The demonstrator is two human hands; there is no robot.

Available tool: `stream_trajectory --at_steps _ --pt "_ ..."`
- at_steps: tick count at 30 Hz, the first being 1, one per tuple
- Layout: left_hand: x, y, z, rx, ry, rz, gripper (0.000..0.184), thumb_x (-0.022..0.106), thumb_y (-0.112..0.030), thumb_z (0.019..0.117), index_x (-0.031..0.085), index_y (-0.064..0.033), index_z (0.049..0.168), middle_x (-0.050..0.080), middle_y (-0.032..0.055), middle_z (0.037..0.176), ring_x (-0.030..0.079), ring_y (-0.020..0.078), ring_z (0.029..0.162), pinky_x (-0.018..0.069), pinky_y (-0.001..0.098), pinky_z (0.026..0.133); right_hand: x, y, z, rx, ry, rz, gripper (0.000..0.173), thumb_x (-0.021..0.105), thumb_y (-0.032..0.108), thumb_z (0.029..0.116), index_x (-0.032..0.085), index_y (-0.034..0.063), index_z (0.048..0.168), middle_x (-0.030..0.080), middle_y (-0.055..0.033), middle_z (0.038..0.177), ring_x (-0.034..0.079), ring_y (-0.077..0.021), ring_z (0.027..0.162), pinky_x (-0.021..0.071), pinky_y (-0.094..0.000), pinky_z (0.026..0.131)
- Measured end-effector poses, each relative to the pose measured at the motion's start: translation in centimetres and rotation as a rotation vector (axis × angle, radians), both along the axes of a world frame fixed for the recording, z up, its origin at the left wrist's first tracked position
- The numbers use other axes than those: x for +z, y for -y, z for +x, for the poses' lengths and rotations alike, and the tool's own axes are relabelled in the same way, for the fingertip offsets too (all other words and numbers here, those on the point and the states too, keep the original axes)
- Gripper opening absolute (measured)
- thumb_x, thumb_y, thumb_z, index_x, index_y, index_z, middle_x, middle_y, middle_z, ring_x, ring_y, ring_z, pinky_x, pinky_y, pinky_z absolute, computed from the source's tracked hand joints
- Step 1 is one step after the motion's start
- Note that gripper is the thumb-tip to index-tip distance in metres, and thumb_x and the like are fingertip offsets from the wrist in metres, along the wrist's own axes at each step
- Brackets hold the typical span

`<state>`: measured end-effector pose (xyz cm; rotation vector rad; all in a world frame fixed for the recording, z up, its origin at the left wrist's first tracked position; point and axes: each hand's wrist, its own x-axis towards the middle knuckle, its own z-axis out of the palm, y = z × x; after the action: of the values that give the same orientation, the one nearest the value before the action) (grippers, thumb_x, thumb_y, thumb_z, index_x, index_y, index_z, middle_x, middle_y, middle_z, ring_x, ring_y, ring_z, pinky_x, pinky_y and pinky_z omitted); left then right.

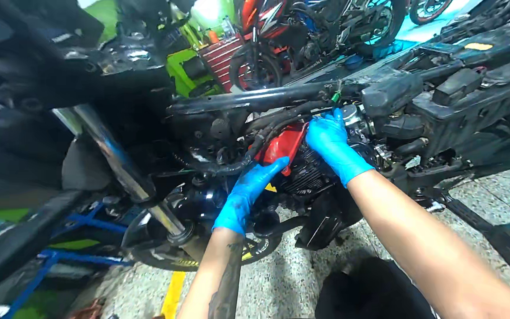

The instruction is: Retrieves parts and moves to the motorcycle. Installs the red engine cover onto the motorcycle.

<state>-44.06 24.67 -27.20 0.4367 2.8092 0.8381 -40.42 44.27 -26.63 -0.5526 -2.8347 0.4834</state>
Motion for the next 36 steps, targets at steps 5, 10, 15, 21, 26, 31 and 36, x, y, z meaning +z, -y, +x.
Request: stream_trajectory --at_steps 5,10,15,21,26,31,36 --pt "0.2 -0.4 0.4 0.015 0.019 -0.03 0.075 0.057 -0.066 0.095 0.06 -0.0015 0.134 0.06 0.023 0.135 0.053 0.0379 0.131 0.0385 0.0633 0.109 -0.1 -0.1 0.2 -0.009 -0.036 -0.046 0.028 0.052 0.014 0.0997 0.073 0.0022 0.114 0.072 -0.0107 0.123 0.054 -0.027 0.134 0.0108 -0.0508 0.126" --pt "0.4 -0.3 0.1 0.017 0.017 -0.072 0.075 0.055 -0.067 0.0958 0.06 -0.0035 0.135 0.06 0.0217 0.136 0.053 0.0373 0.131 0.0383 0.0628 0.109 -0.6 0.1 -0.3 -0.054 -0.101 -0.026 0.028 0.048 0.01 0.1003 0.072 0.0013 0.112 0.073 -0.01 0.118 0.056 -0.0249 0.129 0.0121 -0.0472 0.125" --pt "0.9 -0.2 -0.4 -0.044 -0.009 -0.189 0.078 0.054 -0.07 0.094 0.058 -0.0055 0.138 0.062 0.021 0.134 0.055 0.037 0.13 0.0394 0.0627 0.109 -1.3 0.0 -0.5 -0.062 -0.181 0.01 0.027 0.049 0.009 0.101 0.074 0.0001 0.108 0.074 -0.0113 0.114 0.058 -0.0273 0.128 0.0152 -0.0467 0.125" --pt "2.0 -0.5 0.1 -0.073 0.097 -0.146 0.075 0.054 -0.064 0.0977 0.053 -0.0043 0.143 0.056 0.0202 0.143 0.05 0.035 0.136 0.0371 0.0602 0.112 -2.1 -0.3 -0.8 -0.04 -0.227 0.04 0.029 0.05 0.014 0.1028 0.073 -0.001 0.11 0.073 -0.0136 0.117 0.057 -0.0293 0.129 0.0167 -0.0468 0.125" --pt "1.2 -1.8 2.0 0.081 -0.129 -0.339 0.079 0.047 -0.074 0.0946 0.058 -0.011 0.14 0.066 0.0196 0.129 0.059 0.0376 0.126 0.043 0.0655 0.103 -2.1 0.0 -0.7 -0.044 -0.223 0.025 0.031 0.047 0.008 0.1016 0.071 -0.0014 0.119 0.068 -0.0163 0.13 0.054 -0.0316 0.135 0.0166 -0.0479 0.126" --pt "2.1 -3.0 1.9 0.117 -0.117 -0.328 0.089 0.056 -0.073 0.0915 0.045 -0.0067 0.15 0.062 0.0227 0.135 0.057 0.0396 0.127 0.0427 0.065 0.104 -2.2 0.0 -1.0 -0.05 -0.221 0.035 0.031 0.044 0.007 0.1028 0.07 -0.0026 0.117 0.067 -0.0174 0.13 0.054 -0.0307 0.135 0.0172 -0.0469 0.126" --pt "0.3 -3.4 0.7 0.098 -0.033 0.166 0.069 0.071 -0.052 0.0918 0.05 -0.0096 0.142 0.067 0.0124 0.12 0.065 0.0227 0.108 0.0527 0.0482 0.093 -2.5 -0.1 -1.0 -0.048 -0.238 0.058 0.029 0.047 0.006 0.1008 0.074 0.001 0.111 0.072 -0.0135 0.118 0.059 -0.0285 0.126 0.0179 -0.0458 0.124"
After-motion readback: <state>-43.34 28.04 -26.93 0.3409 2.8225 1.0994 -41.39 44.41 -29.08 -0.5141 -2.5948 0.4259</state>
